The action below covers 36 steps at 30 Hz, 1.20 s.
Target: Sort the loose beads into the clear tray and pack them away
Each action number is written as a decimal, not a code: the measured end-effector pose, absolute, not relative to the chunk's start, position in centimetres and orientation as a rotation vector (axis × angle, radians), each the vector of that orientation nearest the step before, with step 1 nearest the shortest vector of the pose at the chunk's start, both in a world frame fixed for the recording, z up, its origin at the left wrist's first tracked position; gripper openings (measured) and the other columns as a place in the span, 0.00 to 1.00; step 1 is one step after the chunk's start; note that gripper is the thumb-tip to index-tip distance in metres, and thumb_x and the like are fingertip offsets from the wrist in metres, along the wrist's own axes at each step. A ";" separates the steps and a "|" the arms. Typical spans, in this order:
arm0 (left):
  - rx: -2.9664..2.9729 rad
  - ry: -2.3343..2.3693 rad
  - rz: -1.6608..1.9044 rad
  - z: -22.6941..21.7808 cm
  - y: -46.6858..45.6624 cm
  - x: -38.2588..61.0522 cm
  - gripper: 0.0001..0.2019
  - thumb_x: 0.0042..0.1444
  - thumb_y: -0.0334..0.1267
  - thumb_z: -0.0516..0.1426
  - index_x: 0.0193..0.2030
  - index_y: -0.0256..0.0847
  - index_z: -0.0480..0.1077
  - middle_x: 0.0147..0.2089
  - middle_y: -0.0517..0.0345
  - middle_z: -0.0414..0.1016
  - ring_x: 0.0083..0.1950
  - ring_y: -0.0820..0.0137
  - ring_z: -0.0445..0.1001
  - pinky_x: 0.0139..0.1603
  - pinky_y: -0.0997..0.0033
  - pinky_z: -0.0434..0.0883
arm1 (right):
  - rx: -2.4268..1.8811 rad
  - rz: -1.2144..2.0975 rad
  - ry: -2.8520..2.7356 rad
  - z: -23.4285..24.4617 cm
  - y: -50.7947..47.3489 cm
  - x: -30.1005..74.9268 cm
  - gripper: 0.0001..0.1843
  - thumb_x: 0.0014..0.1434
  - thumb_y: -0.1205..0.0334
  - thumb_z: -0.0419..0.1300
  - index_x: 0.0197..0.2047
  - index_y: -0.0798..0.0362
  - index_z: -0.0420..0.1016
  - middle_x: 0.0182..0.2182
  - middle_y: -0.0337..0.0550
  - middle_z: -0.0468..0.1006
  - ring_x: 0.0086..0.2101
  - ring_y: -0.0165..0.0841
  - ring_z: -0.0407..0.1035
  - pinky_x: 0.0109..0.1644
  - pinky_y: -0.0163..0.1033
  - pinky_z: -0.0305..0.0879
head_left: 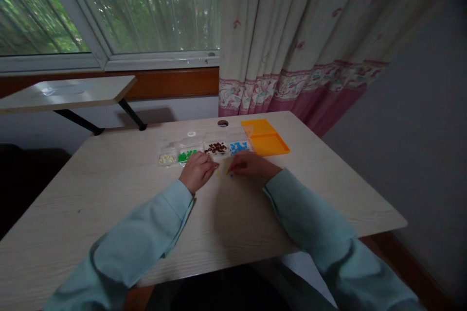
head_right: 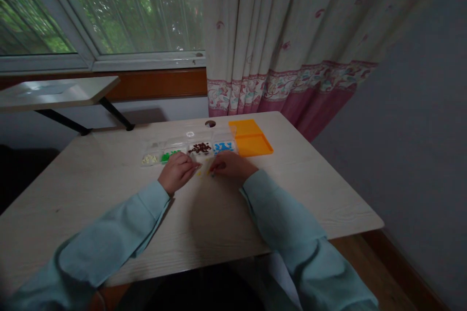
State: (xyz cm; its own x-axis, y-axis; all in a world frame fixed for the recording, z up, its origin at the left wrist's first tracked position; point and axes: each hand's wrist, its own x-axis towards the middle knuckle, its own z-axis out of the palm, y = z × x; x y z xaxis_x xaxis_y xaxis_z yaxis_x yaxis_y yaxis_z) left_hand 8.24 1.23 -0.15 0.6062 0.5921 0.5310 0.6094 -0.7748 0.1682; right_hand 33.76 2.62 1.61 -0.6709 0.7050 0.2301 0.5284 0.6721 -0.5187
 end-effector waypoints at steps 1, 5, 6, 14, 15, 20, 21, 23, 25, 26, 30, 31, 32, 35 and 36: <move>-2.813 -1.020 -0.896 -0.2 1.1 7.5 0.13 0.66 0.41 0.52 0.44 0.45 0.77 0.35 0.52 0.73 0.41 0.63 0.67 0.44 0.61 0.63 | -0.946 0.601 -2.514 1.8 2.5 33.8 0.06 0.55 0.61 0.66 0.37 0.50 0.83 0.31 0.41 0.79 0.33 0.31 0.71 0.40 0.36 0.66; -2.846 -1.011 -0.907 -0.4 1.0 5.7 0.12 0.66 0.40 0.52 0.46 0.44 0.77 0.36 0.52 0.73 0.42 0.64 0.67 0.45 0.61 0.64 | -0.941 0.598 -2.595 2.4 2.3 33.8 0.06 0.54 0.64 0.67 0.37 0.49 0.84 0.32 0.42 0.78 0.37 0.33 0.71 0.46 0.39 0.66; -2.850 -1.021 -0.913 -0.4 1.0 5.6 0.12 0.66 0.40 0.52 0.46 0.44 0.77 0.36 0.52 0.73 0.41 0.64 0.67 0.45 0.61 0.64 | -0.946 0.599 -2.605 2.5 2.3 33.8 0.06 0.54 0.65 0.67 0.37 0.49 0.84 0.33 0.42 0.78 0.37 0.33 0.72 0.46 0.40 0.66; -2.910 -1.029 -0.926 -0.3 1.0 6.5 0.13 0.66 0.42 0.51 0.45 0.44 0.77 0.36 0.51 0.73 0.42 0.64 0.69 0.45 0.61 0.65 | -0.931 0.635 -2.579 2.0 2.5 33.6 0.05 0.55 0.67 0.65 0.34 0.50 0.83 0.31 0.42 0.78 0.35 0.32 0.73 0.44 0.38 0.68; -2.903 -1.038 -0.957 -0.3 1.1 6.8 0.13 0.66 0.42 0.51 0.45 0.44 0.77 0.36 0.51 0.73 0.42 0.64 0.69 0.45 0.61 0.65 | -0.940 0.641 -2.573 1.9 2.5 33.5 0.06 0.55 0.67 0.64 0.34 0.50 0.83 0.31 0.42 0.79 0.36 0.33 0.73 0.45 0.39 0.68; -2.809 -1.142 -1.320 -0.2 2.1 9.8 0.13 0.67 0.42 0.51 0.43 0.42 0.76 0.36 0.52 0.74 0.42 0.65 0.69 0.45 0.63 0.67 | -0.918 0.738 -2.528 2.2 2.3 33.1 0.08 0.57 0.67 0.62 0.36 0.50 0.83 0.35 0.43 0.80 0.37 0.33 0.74 0.45 0.39 0.69; -2.800 -1.176 -1.404 -0.2 2.3 10.7 0.13 0.67 0.42 0.50 0.44 0.42 0.75 0.38 0.52 0.74 0.43 0.65 0.70 0.46 0.63 0.67 | -0.927 0.738 -2.503 2.4 2.3 33.2 0.08 0.58 0.66 0.61 0.36 0.50 0.83 0.35 0.43 0.80 0.38 0.33 0.74 0.45 0.39 0.69; -2.765 -1.228 -1.610 -0.1 2.8 12.4 0.15 0.69 0.43 0.48 0.47 0.42 0.74 0.41 0.52 0.75 0.45 0.66 0.71 0.49 0.63 0.68 | -0.964 0.709 -2.443 2.8 2.2 33.5 0.08 0.59 0.63 0.60 0.37 0.50 0.82 0.35 0.42 0.80 0.37 0.33 0.74 0.46 0.39 0.68; -2.685 -1.293 -1.836 -0.1 3.3 14.0 0.16 0.69 0.44 0.46 0.51 0.41 0.72 0.44 0.52 0.75 0.47 0.67 0.71 0.50 0.64 0.68 | -0.983 0.663 -2.395 3.1 2.3 34.0 0.08 0.61 0.61 0.60 0.37 0.49 0.82 0.35 0.41 0.80 0.37 0.33 0.73 0.46 0.39 0.68; -2.641 -1.333 -1.936 -0.1 3.4 14.6 0.17 0.70 0.45 0.45 0.52 0.41 0.71 0.45 0.52 0.74 0.45 0.68 0.72 0.49 0.65 0.68 | -0.983 0.634 -2.374 3.1 2.4 34.2 0.09 0.62 0.60 0.59 0.36 0.49 0.81 0.35 0.41 0.80 0.37 0.33 0.73 0.46 0.39 0.68; -2.490 -1.495 -2.208 0.5 3.8 15.2 0.19 0.70 0.48 0.42 0.45 0.41 0.70 0.35 0.57 0.71 0.37 0.71 0.71 0.41 0.69 0.69 | -1.012 0.478 -2.283 2.3 3.4 35.0 0.09 0.62 0.59 0.60 0.37 0.50 0.81 0.34 0.42 0.80 0.37 0.33 0.72 0.45 0.39 0.67; -2.450 -1.499 -2.265 0.8 3.8 14.9 0.19 0.70 0.49 0.43 0.43 0.41 0.70 0.33 0.58 0.69 0.36 0.71 0.70 0.40 0.70 0.68 | -1.029 0.437 -2.260 1.9 3.7 35.1 0.09 0.62 0.59 0.60 0.37 0.51 0.81 0.33 0.43 0.80 0.37 0.33 0.72 0.45 0.39 0.66; -2.399 -1.482 -2.328 1.3 3.8 14.5 0.19 0.69 0.49 0.43 0.41 0.41 0.69 0.32 0.59 0.68 0.35 0.71 0.69 0.39 0.71 0.68 | -1.047 0.396 -2.239 1.5 4.1 35.2 0.09 0.62 0.58 0.60 0.37 0.51 0.81 0.33 0.44 0.80 0.37 0.34 0.72 0.44 0.39 0.66; -2.239 -1.398 -2.502 2.8 4.1 12.6 0.17 0.69 0.49 0.46 0.39 0.41 0.69 0.31 0.60 0.66 0.33 0.73 0.67 0.38 0.73 0.66 | -1.092 0.288 -2.203 0.4 4.8 35.5 0.11 0.62 0.57 0.59 0.37 0.51 0.81 0.33 0.45 0.79 0.37 0.35 0.71 0.44 0.40 0.66; -2.192 -1.371 -2.552 3.2 4.1 12.0 0.17 0.69 0.49 0.47 0.39 0.41 0.69 0.31 0.60 0.65 0.33 0.73 0.66 0.37 0.73 0.65 | -1.108 0.259 -2.195 0.2 4.9 35.5 0.11 0.63 0.56 0.59 0.37 0.51 0.81 0.33 0.46 0.79 0.37 0.35 0.71 0.44 0.40 0.66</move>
